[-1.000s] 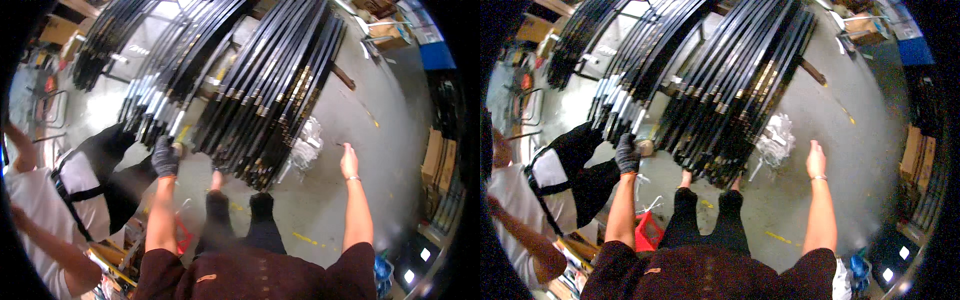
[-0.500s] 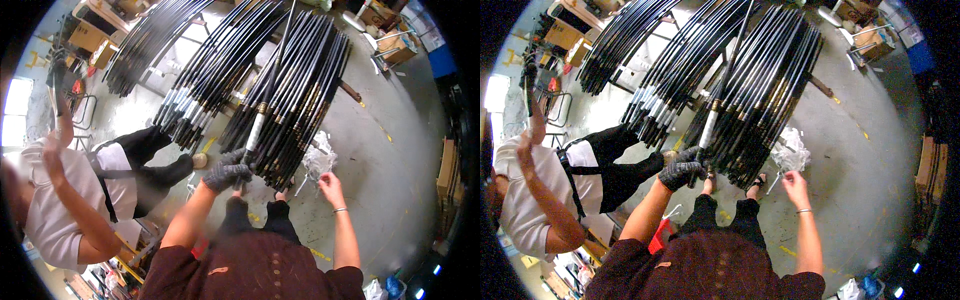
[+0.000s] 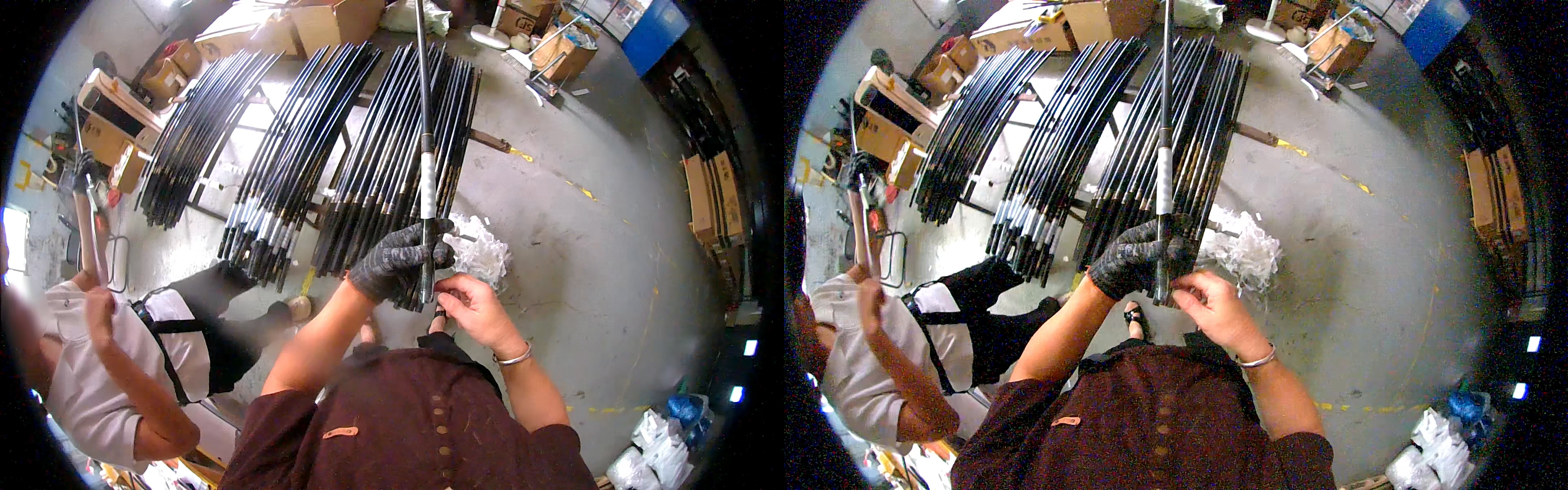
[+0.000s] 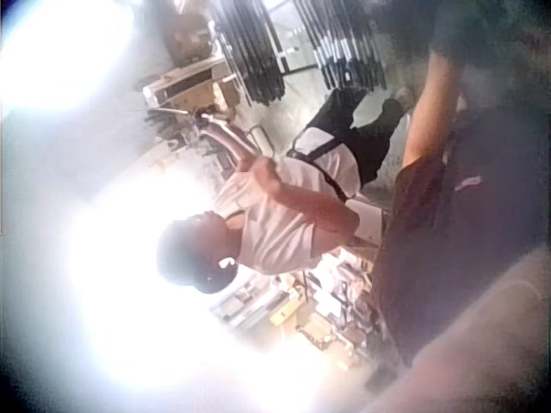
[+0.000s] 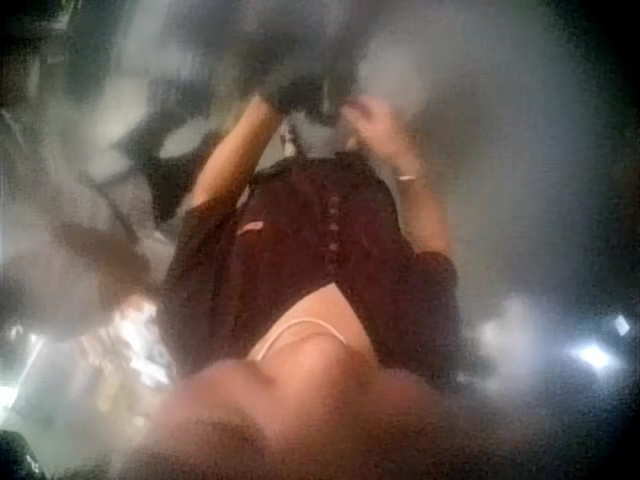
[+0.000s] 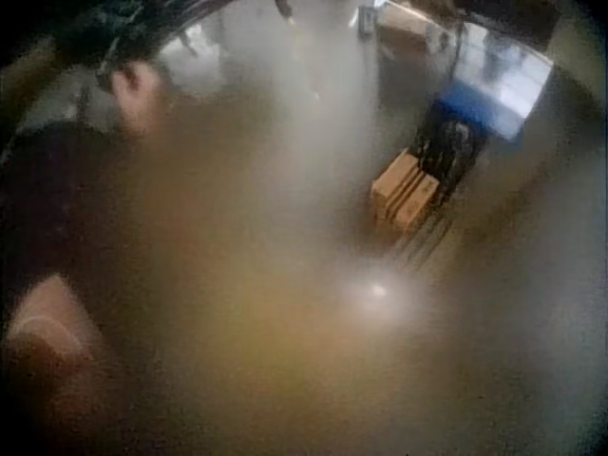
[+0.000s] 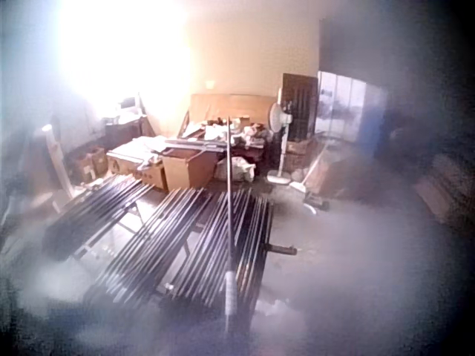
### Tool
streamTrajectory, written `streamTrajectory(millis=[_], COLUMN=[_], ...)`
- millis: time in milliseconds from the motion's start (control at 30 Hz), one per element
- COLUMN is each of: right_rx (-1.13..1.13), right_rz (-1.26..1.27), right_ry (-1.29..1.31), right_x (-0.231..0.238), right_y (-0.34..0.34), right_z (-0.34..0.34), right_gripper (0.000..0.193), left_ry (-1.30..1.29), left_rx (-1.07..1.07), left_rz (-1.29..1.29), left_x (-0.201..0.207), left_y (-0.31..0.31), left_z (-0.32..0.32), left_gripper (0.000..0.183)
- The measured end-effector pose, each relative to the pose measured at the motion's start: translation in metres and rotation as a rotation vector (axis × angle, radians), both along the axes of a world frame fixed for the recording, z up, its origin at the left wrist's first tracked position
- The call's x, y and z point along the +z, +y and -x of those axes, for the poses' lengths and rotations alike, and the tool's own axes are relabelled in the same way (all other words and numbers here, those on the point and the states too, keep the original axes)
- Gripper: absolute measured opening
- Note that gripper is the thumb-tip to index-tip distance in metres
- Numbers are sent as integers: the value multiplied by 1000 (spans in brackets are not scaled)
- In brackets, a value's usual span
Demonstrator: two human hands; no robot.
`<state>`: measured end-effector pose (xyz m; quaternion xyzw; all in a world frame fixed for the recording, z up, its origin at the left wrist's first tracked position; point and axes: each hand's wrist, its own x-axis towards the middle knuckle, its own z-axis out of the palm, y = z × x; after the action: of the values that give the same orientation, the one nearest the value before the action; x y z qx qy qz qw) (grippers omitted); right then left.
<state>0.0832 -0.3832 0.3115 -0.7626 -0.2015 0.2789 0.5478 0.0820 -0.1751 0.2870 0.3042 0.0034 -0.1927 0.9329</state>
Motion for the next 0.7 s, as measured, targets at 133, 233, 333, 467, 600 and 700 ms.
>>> streamTrajectory(millis=[133, 233, 333, 467, 600, 700], right_rx=[-88, -122, -135, -124, -224, -185], right_rz=[105, 196, 283, 166, -94, 73], right_ry=[-449, -559, -680, -570, -189, -390], right_x=[9, 9, 9, 23, 6, 19], right_y=[7, 9, 9, 9, -2, -2], right_z=[-4, -8, -13, -12, -13, -23], right_gripper=[16, 11, 7, 5, 14, 22], left_ry=[3, -60, -140, -178, -141, -97], left_rx=[16, 72, 90, 143, 151, 180], left_rz=[-83, -176, -319, -348, -376, -342], left_x=[1, 0, -5, -2, 22, 16], left_y=[-10, -19, -23, -21, -23, -21], left_z=[-6, -9, -11, -12, -13, -16], left_gripper=[56, 50, 49, 50, 49, 48])
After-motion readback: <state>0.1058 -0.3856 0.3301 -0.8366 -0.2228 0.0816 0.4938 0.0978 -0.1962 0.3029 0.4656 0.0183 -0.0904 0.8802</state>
